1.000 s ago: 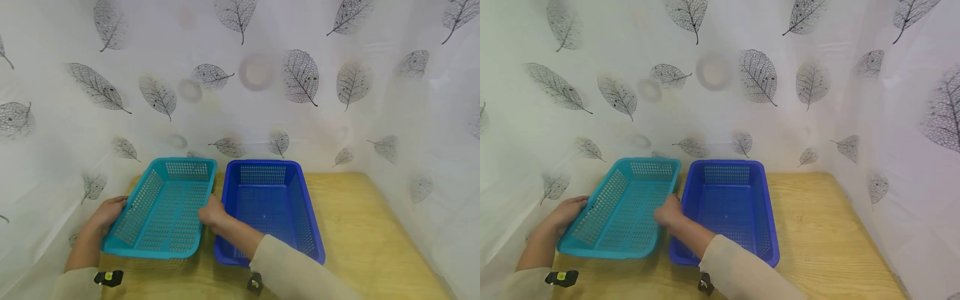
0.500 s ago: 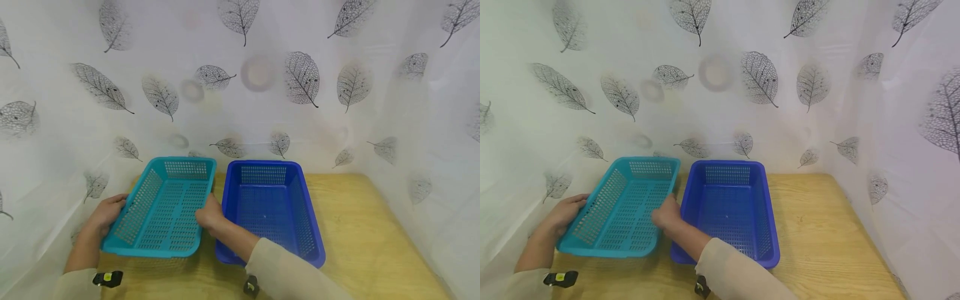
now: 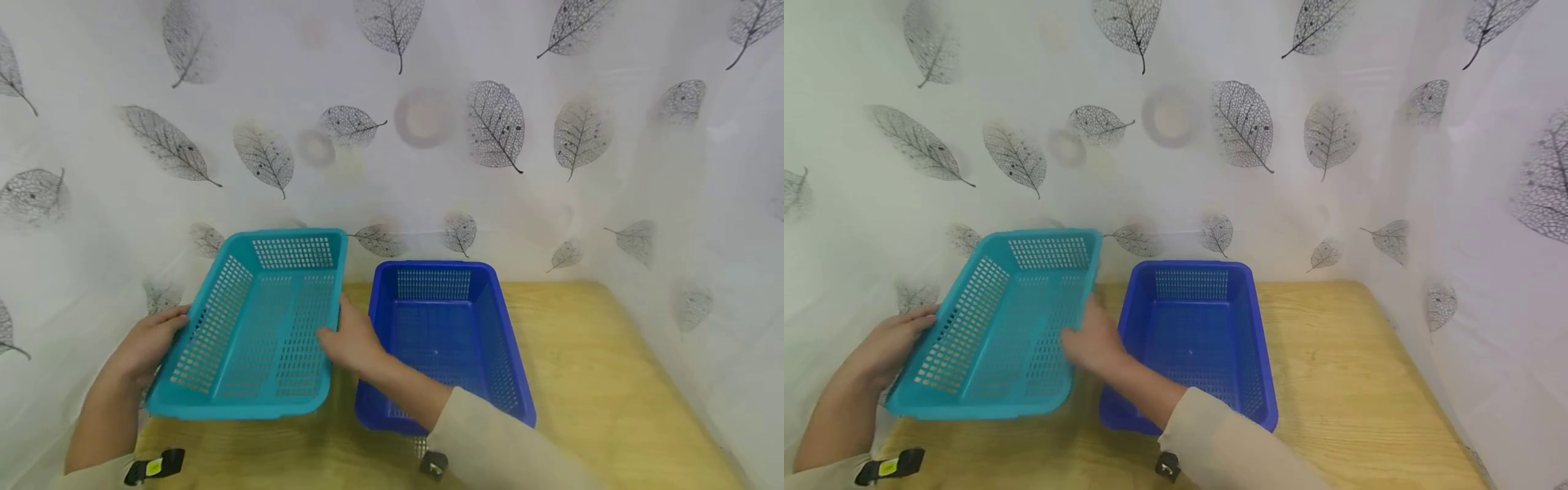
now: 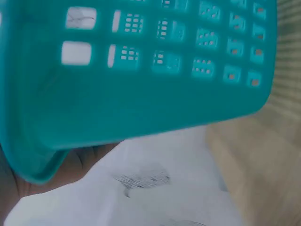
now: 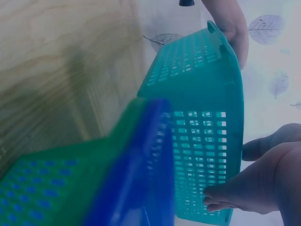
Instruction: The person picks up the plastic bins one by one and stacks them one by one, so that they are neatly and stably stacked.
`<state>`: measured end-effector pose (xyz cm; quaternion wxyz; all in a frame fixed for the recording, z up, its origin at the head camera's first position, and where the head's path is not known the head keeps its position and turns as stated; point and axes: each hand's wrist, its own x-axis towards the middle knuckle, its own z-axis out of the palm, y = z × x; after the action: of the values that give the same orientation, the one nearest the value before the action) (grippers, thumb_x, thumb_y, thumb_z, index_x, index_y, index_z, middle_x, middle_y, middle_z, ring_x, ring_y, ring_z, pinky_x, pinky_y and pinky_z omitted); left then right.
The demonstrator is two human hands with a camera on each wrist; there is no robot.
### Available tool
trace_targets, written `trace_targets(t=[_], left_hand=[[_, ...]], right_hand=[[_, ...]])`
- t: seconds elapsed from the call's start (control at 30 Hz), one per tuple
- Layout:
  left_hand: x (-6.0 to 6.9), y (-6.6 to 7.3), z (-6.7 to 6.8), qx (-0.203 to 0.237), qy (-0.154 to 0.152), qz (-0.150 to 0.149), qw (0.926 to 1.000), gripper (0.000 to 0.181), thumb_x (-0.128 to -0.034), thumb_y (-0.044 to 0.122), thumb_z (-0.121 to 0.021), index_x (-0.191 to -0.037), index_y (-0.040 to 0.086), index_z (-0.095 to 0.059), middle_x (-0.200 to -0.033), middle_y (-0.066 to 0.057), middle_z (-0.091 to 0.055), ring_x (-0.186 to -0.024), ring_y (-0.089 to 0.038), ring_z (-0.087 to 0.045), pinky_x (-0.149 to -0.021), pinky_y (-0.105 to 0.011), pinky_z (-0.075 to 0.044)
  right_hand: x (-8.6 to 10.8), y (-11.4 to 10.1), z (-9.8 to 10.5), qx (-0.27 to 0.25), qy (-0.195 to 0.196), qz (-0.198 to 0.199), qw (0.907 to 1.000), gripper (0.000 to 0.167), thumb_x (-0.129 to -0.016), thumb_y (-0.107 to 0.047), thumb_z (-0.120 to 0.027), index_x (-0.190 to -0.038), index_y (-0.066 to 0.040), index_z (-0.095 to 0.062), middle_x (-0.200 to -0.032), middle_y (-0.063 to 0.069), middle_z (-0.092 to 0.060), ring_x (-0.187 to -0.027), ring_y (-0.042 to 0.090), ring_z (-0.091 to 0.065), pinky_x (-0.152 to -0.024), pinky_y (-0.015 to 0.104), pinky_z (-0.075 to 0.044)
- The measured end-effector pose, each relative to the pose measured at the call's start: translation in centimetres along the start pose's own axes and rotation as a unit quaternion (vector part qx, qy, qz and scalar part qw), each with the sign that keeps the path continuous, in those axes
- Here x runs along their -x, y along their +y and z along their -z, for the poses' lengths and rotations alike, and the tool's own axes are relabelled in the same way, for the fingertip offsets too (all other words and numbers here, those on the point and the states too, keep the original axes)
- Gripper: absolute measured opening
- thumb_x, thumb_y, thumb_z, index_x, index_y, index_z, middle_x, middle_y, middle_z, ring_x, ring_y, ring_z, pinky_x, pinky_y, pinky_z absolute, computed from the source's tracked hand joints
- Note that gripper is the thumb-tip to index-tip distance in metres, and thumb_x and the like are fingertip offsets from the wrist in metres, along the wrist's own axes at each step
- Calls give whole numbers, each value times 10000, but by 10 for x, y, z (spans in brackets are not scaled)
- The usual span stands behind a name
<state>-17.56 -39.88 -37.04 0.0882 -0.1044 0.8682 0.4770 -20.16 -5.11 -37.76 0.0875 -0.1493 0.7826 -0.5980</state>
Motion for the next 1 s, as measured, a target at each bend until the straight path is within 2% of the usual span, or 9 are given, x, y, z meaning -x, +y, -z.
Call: trace_targets(t=[0.1, 0.17, 0.27, 0.37, 0.4, 0.5, 0.6, 0.67, 1.0], left_hand=[[7, 10, -2, -136, 46, -216, 9997, 691, -1165, 386, -179, -1645, -101, -80, -1643, -435, -143, -1454, -615, -293, -1124, -693, -388], [11, 16, -5, -236, 40, -406, 9989, 683, -1168, 378, -188, -1643, -106, -108, -1634, -431, -187, -1449, -606, -309, -1126, -714, -364], [15, 27, -10, -480, 41, -721, 9962, 662, -1172, 363, -212, -1641, -101, -167, -1579, -397, -344, -1277, -369, -566, -1044, -544, -508], [19, 39, -17, -639, 94, -984, 9930, 640, -1173, 353, -270, -1635, -89, -236, -1515, -359, -462, -1115, -68, -608, -915, -317, -562], [20, 44, -21, -649, 72, -1074, 9921, 634, -1173, 349, -285, -1634, -84, -248, -1504, -346, -484, -1112, -47, -606, -893, -292, -572], [23, 59, -32, -588, -88, -1293, 9898, 621, -1172, 350, -316, -1641, -54, -267, -1563, -319, -452, -1276, -210, -622, -984, -302, -579], [25, 74, -45, -373, -473, -1531, 9864, 615, -1175, 340, -324, -1651, -41, -248, -1648, -299, -348, -1479, -460, -421, -1138, -428, -485], [26, 83, -54, -183, -722, -1700, 9826, 612, -1175, 328, -339, -1648, -50, -250, -1667, -302, -311, -1510, -513, -338, -1172, -479, -428], [27, 112, -93, 511, -1399, -2149, 9652, 576, -1173, 290, -377, -1622, -65, -312, -1662, -266, -354, -1534, -469, -329, -1222, -511, -350]], right_hand=[[3, -3, 13, 247, 80, 70, 9996, 479, -946, -27, -607, -1420, -73, -557, -1165, 132, -750, -936, 192, -720, -748, 339, -612], [4, -4, 22, 190, 168, 141, 9996, 505, -942, -28, -611, -1443, -54, -548, -1185, 149, -746, -935, 210, -741, -732, 334, -633], [6, -5, 36, 12, 299, 225, 9993, 557, -947, -40, -611, -1494, -35, -510, -1223, 186, -725, -949, 284, -762, -710, 351, -653], [8, -6, 52, -170, 435, 281, 9985, 583, -962, -58, -605, -1531, -35, -482, -1250, 200, -705, -976, 339, -757, -708, 374, -657], [9, -7, 57, -240, 477, 284, 9982, 591, -966, -61, -598, -1543, -44, -473, -1261, 197, -698, -986, 340, -752, -725, 391, -658], [13, -11, 77, -490, 616, 224, 9966, 621, -960, -61, -580, -1569, -56, -452, -1269, 193, -691, -982, 360, -751, -760, 458, -660], [19, -12, 97, -735, 772, 117, 9942, 658, -959, -57, -568, -1600, -68, -419, -1286, 195, -690, -955, 380, -759, -777, 522, -654], [25, -11, 112, -730, 934, 43, 9929, 663, -966, -70, -575, -1609, -87, -415, -1315, 189, -690, -961, 387, -757, -779, 530, -652], [57, -2, 169, -773, 998, -207, 9918, 651, -1027, -129, -598, -1636, -90, -370, -1502, 216, -576, -1126, 471, -705, -816, 564, -641]])
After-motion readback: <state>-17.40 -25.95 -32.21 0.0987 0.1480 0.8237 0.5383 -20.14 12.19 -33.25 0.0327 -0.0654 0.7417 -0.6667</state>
